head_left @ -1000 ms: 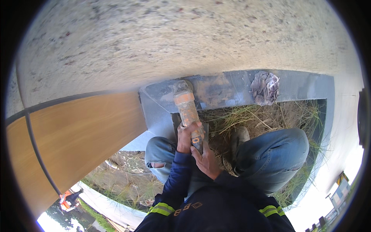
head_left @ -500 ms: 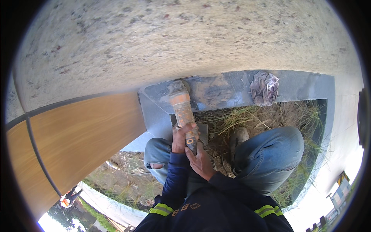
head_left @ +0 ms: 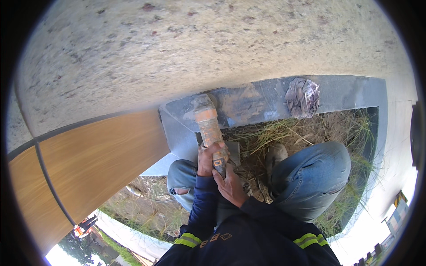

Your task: The person kneels and uses a handheld power grinder to smooth or remove material from the base of a wall. The tool is held with both hands and moved along the wall's lower edge continuously.

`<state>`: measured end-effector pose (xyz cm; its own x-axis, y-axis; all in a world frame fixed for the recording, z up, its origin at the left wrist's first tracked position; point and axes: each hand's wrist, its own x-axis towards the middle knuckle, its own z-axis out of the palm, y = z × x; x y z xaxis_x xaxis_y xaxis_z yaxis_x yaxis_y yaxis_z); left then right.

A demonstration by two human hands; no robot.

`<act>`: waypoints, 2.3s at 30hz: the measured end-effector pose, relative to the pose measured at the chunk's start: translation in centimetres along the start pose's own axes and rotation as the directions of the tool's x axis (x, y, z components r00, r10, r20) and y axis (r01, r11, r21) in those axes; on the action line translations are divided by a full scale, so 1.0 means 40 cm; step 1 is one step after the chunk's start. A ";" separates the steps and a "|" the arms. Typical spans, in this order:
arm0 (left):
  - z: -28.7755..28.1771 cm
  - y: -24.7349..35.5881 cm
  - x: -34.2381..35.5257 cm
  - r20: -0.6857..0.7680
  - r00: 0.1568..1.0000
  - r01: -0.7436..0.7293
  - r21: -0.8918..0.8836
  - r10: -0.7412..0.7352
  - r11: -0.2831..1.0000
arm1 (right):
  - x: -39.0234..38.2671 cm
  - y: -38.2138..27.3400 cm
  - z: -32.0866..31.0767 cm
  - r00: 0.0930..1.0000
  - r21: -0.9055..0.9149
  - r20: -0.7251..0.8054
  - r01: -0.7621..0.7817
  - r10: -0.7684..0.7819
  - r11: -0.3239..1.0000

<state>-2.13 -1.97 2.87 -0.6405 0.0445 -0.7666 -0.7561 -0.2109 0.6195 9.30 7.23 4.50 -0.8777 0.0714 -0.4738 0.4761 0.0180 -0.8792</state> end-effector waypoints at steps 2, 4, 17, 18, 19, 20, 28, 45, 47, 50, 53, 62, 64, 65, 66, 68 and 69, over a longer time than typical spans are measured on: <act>-0.007 0.003 0.003 -0.017 1.000 0.002 -0.010 -0.002 1.000 | 0.005 0.006 0.001 1.000 -0.012 0.025 0.014 -0.014 1.000; -0.005 0.003 0.001 -0.031 0.999 0.009 -0.023 -0.010 1.000 | 0.004 0.020 0.003 0.998 -0.048 0.044 0.039 -0.037 0.998; 0.011 0.012 -0.001 -0.001 1.000 0.031 -0.038 -0.031 0.999 | -0.003 0.003 0.004 1.000 -0.016 0.007 0.003 -0.003 1.000; 0.018 0.017 -0.006 0.004 1.000 0.030 -0.025 -0.030 0.999 | -0.004 0.003 0.005 1.000 -0.007 -0.012 0.017 -0.017 1.000; 0.015 0.016 -0.006 0.003 1.000 0.024 -0.022 -0.024 0.999 | -0.005 0.004 0.006 1.000 -0.018 0.004 -0.001 0.001 1.000; 0.014 0.015 -0.003 0.004 1.000 0.016 -0.021 -0.016 1.000 | -0.004 0.004 0.004 1.000 -0.031 0.019 -0.016 0.017 0.999; -0.031 0.002 0.010 -0.036 0.999 0.008 -0.017 -0.009 1.000 | 0.008 0.031 0.028 0.997 -0.061 0.074 -0.011 0.016 0.998; -0.043 0.012 0.007 -0.061 0.998 0.022 -0.022 -0.023 1.000 | 0.010 -0.004 0.031 0.996 -0.060 0.081 -0.029 0.034 0.998; -0.065 0.010 0.007 -0.078 0.997 0.024 -0.057 -0.028 0.998 | 0.019 0.009 0.041 0.992 -0.090 0.097 0.085 -0.076 0.992; -0.073 0.003 0.010 -0.086 0.996 0.020 -0.083 -0.027 0.996 | 0.021 0.009 0.041 0.992 -0.045 0.111 0.064 -0.058 0.997; -0.062 0.007 0.009 -0.066 0.997 0.028 -0.051 -0.031 0.998 | 0.015 0.004 0.042 0.995 -0.031 0.094 -0.009 0.012 0.999; -0.085 0.003 0.012 -0.100 0.995 0.007 -0.093 -0.017 0.996 | 0.025 -0.001 0.049 0.994 -0.035 0.110 0.021 -0.017 0.999; -0.072 0.003 0.009 -0.093 0.996 0.006 -0.082 -0.014 0.997 | 0.025 0.022 0.053 0.994 -0.077 0.067 0.095 -0.090 0.993; -0.058 0.013 0.005 -0.087 0.996 0.005 -0.058 -0.010 0.998 | 0.026 0.027 0.057 0.990 -0.104 0.044 0.138 -0.135 0.985; -0.051 0.018 0.002 -0.081 0.997 0.004 -0.036 -0.007 0.999 | 0.026 0.031 0.060 0.984 -0.132 0.021 0.181 -0.180 0.975; -0.058 0.016 0.004 -0.073 0.997 0.006 -0.032 -0.009 0.999 | 0.023 0.020 0.058 0.996 -0.069 0.030 0.089 -0.087 0.994; -0.065 0.015 0.006 -0.071 0.997 0.006 -0.028 -0.008 1.000 | 0.026 0.005 0.056 0.998 -0.034 0.038 0.043 -0.042 0.999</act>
<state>-2.41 -4.62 2.63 -0.6232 -0.0236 -0.7817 -0.7559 -0.2383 0.6098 8.36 5.06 3.74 -0.8982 0.0325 -0.4384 0.4396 0.0549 -0.8965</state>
